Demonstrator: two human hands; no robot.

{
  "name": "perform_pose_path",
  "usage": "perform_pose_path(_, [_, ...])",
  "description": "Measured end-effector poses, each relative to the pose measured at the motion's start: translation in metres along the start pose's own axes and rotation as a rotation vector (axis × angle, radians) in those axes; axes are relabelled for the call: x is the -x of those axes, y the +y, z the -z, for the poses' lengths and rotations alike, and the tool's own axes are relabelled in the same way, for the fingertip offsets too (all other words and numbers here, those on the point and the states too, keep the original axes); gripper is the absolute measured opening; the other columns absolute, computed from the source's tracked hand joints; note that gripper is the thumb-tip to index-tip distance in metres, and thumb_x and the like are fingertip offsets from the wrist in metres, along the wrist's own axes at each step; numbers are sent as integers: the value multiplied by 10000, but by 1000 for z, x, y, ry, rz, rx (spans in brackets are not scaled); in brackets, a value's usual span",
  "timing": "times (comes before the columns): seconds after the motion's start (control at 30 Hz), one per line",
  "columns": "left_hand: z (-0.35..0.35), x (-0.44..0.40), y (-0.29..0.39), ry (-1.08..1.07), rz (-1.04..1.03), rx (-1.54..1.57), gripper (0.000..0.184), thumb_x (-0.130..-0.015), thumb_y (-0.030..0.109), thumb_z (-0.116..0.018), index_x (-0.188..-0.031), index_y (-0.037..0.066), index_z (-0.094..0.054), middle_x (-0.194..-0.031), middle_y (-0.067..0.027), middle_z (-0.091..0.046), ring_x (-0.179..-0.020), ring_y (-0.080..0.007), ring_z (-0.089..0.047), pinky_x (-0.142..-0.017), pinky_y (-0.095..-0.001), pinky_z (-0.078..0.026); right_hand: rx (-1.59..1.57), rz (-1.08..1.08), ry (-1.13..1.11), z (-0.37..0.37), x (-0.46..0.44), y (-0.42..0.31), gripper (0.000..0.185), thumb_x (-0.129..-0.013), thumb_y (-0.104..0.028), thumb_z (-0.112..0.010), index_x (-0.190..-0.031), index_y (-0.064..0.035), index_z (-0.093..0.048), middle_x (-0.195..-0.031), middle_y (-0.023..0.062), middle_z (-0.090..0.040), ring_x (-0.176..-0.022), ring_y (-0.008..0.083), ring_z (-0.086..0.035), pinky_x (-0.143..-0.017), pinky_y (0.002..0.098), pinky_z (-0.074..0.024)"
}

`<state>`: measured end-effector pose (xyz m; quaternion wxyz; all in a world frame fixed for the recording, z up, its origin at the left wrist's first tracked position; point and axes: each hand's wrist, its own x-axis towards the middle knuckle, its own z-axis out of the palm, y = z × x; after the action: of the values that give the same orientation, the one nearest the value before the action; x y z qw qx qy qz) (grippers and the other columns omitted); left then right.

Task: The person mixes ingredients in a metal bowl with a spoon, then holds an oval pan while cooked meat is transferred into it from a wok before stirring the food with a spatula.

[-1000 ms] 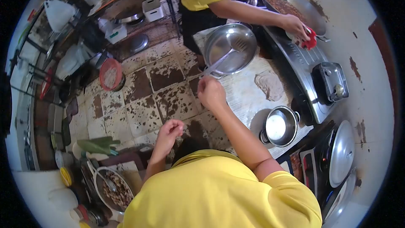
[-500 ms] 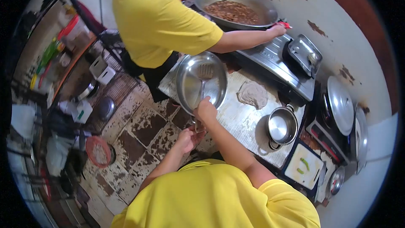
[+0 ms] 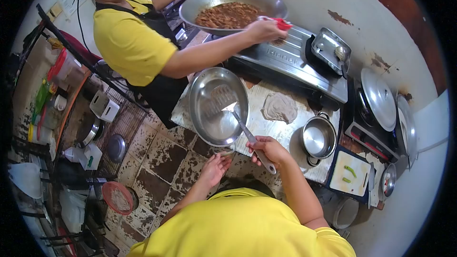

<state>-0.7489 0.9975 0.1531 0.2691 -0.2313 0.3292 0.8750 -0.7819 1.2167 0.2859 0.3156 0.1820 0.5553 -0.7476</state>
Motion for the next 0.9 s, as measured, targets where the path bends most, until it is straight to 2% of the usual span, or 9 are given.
perform_pose_path(0.1, [8,-5,-8,57,-9,39,230,-957,224,-461,-1092,49,-526,-1063,-116,-585,-972,-214,-568,-865,-328,-459,-39,-30,-59,8,22,5,120,-914,-98,-472,-993,-15,-508,-694,38,-537,-461,114,-485,-382,230,-393])
perform_pose_path(0.23, [3,-4,-16,49,-105,65,239,-954,258,-462,-1081,70,-538,-1099,-90,-583,-1023,-207,-543,-915,-338,-426,-26,-47,-158,31,48,-3,121,-924,-114,-466,-989,-19,-503,-669,22,-509,-426,107,-438,-369,247,-342])
perform_pose_path(0.33, [-6,-9,-25,36,-197,153,243,-950,291,-457,-1058,96,-555,-1109,-50,-595,-1090,-205,-506,-987,-378,-365,33,-70,-140,53,72,-20,120,-918,-107,-471,-967,-5,-511,-650,35,-508,-399,111,-423,-363,243,-326])
perform_pose_path(0.43, [-7,-20,-36,26,-281,298,239,-950,279,-460,-1083,103,-553,-1119,-58,-591,-1096,-217,-509,-991,-394,-360,120,-33,-93,83,101,-42,126,-903,-89,-485,-974,10,-515,-638,39,-508,-375,108,-415,-336,238,-314])
perform_pose_path(0.5, [-10,-22,-40,113,-321,318,233,-947,244,-471,-1102,84,-540,-1114,-85,-590,-1082,-232,-525,-982,-406,-381,202,21,-60,106,122,-62,140,-895,-112,-505,-966,6,-528,-621,35,-511,-379,99,-426,-332,226,-325])
perform_pose_path(0.6, [-22,-15,-39,253,-389,307,210,-949,172,-462,-1101,43,-528,-1087,-126,-587,-1037,-251,-551,-955,-402,-430,366,175,38,130,140,-96,164,-876,-162,-539,-944,-14,-562,-595,29,-514,-368,85,-422,-318,209,-322])
perform_pose_path(0.77, [-29,-12,-48,324,-483,263,198,-946,86,-444,-1110,0,-512,-1040,-145,-582,-976,-249,-579,-915,-366,-484,807,446,-65,109,104,-170,205,-902,-131,-484,-1057,-29,-571,-613,14,-503,-376,54,-391,-317,199,-288])
perform_pose_path(0.83, [-30,-16,-51,343,-547,244,195,-946,70,-435,-1107,-11,-508,-1030,-145,-581,-976,-251,-579,-919,-364,-484,1078,557,-58,75,71,-193,253,-901,-127,-478,-1117,-28,-564,-644,24,-519,-464,76,-457,-400,226,-366])
perform_pose_path(0.9, [-37,-16,-52,370,-552,300,190,-941,34,-418,-1092,-42,-505,-1028,-152,-577,-979,-264,-582,-927,-368,-484,1253,814,-73,44,10,-200,302,-885,-97,-458,-1163,-46,-560,-667,8,-518,-520,74,-459,-457,231,-377])
